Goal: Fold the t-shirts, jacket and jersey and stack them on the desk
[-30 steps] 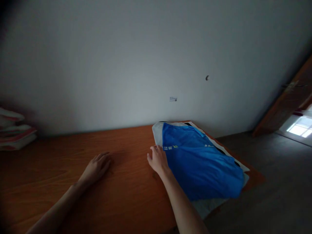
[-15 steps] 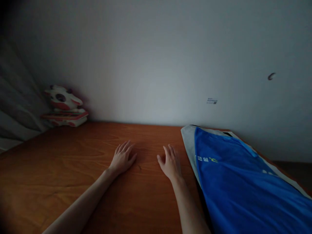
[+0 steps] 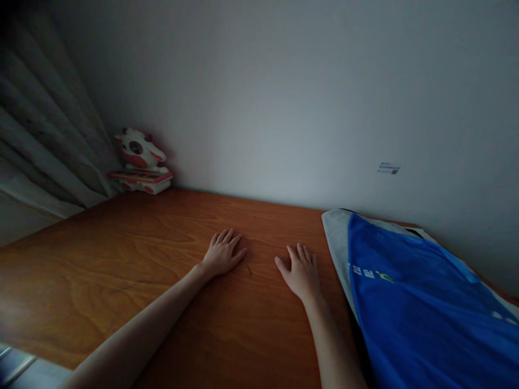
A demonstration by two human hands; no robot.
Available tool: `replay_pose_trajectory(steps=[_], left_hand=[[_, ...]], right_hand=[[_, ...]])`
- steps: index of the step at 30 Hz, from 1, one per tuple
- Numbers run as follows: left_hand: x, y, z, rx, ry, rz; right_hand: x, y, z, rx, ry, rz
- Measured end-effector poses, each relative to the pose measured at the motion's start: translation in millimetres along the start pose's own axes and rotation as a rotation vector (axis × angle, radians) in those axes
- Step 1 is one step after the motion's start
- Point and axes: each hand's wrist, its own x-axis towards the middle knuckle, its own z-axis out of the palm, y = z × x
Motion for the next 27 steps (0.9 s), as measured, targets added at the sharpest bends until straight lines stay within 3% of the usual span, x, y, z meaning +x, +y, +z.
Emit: replay_pose_trajectory(steps=[27], left_hand=[[-1.7, 1.9, -4.4, 0.004, -0.003, -0.001]], right_hand=[[2.9, 6.4, 8.6, 0.028, 0.004, 0.002]])
